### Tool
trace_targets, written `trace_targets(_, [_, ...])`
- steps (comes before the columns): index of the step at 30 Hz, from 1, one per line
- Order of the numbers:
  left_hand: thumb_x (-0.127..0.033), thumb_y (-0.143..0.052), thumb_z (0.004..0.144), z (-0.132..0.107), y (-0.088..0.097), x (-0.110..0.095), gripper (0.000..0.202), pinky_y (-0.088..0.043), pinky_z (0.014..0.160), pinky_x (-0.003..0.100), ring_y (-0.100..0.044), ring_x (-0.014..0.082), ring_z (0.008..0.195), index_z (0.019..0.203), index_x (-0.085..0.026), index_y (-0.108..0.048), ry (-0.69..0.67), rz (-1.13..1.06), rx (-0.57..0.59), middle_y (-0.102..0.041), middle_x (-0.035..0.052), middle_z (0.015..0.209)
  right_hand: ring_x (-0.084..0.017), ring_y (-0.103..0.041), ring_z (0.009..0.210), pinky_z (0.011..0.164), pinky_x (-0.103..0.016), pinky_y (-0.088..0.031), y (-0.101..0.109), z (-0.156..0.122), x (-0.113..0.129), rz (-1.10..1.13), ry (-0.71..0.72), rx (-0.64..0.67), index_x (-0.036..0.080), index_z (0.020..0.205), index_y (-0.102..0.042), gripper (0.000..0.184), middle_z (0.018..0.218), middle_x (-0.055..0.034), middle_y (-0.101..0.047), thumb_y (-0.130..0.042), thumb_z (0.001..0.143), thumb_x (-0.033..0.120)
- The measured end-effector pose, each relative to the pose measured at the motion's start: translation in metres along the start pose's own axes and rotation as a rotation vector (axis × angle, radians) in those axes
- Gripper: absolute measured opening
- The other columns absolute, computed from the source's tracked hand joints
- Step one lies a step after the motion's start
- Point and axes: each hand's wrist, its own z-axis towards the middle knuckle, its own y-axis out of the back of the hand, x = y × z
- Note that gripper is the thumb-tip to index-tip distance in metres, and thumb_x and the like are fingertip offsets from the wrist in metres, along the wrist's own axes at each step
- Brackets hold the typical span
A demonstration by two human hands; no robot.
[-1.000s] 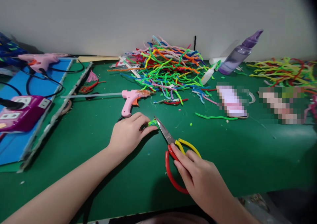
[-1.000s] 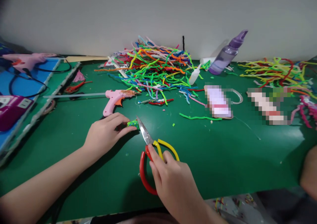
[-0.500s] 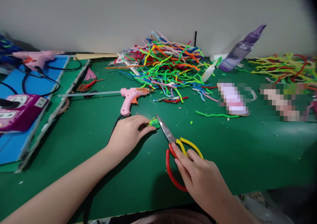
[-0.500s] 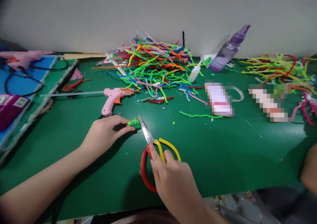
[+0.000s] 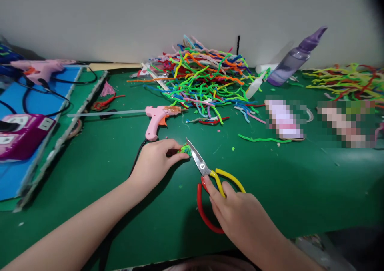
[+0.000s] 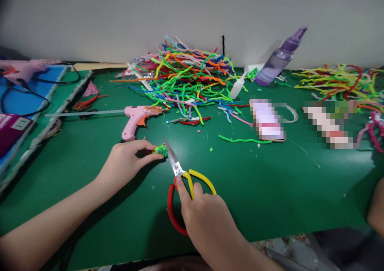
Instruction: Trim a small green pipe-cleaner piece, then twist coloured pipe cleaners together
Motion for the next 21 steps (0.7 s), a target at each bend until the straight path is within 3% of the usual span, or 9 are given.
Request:
trace_targets(7, [-0.046, -0.062, 0.075, 0.000, 0.003, -0.001, 0.028, -0.042, 0.058, 0.024, -0.056, 0.0127, 0.059, 0.070, -0.018, -0.061, -0.003, 0.004, 0.035, -0.065, -0.0006, 0.066, -0.012, -0.051, 0.042, 0.038, -0.026, -0.032, 0.000, -0.002, -0.001, 0.155, -0.072, -0.066, 0.023, 0.137, -0.040, 0.048, 0.074, -0.0036, -0.060, -0.043, 0.090, 0.028])
trace_targets(10, [-0.048, -0.060, 0.076, 0.000, 0.003, 0.000, 0.029, -0.044, 0.058, 0.024, -0.056, 0.0126, 0.058, 0.073, -0.018, -0.060, 0.035, -0.041, 0.006, -0.064, -0.0005, 0.066, -0.013, -0.058, 0.053, 0.048, -0.025, -0.043, -0.002, -0.005, -0.012, 0.332, -0.145, -0.168, 0.022, 0.137, -0.040, 0.044, 0.078, -0.0048, -0.061, -0.035, 0.094, 0.030])
trace_targets(12, [-0.048, -0.060, 0.076, 0.000, 0.003, 0.000, 0.030, -0.045, 0.058, 0.024, -0.058, 0.0129, 0.057, 0.084, -0.019, -0.059, 0.087, -0.096, -0.020, -0.064, -0.0015, 0.065, -0.014, -0.060, 0.060, 0.058, -0.026, -0.048, -0.002, -0.008, -0.020, 0.430, -0.204, -0.246, 0.020, 0.136, -0.042, 0.043, 0.079, -0.0059, -0.062, -0.035, 0.094, 0.029])
trace_targets(15, [-0.046, -0.059, 0.078, 0.000, 0.003, 0.000, 0.031, -0.046, 0.056, 0.025, -0.059, 0.0127, 0.051, 0.096, -0.021, -0.053, 0.140, -0.181, -0.023, -0.062, -0.0041, 0.060, -0.015, -0.061, 0.064, 0.066, -0.027, -0.050, -0.002, -0.013, -0.028, 0.547, -0.247, -0.311, 0.020, 0.135, -0.043, 0.043, 0.077, -0.0060, -0.062, -0.037, 0.093, 0.027])
trace_targets(21, [-0.041, -0.055, 0.082, 0.001, 0.004, -0.002, 0.020, -0.043, 0.048, 0.023, -0.054, 0.0111, 0.040, 0.089, -0.022, -0.055, 0.190, -0.300, -0.011, -0.057, -0.0064, 0.049, -0.016, -0.062, 0.066, 0.065, -0.027, -0.052, 0.001, -0.015, -0.027, 0.626, -0.208, -0.283, 0.020, 0.133, -0.046, 0.042, 0.078, -0.0068, -0.065, -0.037, 0.093, 0.025])
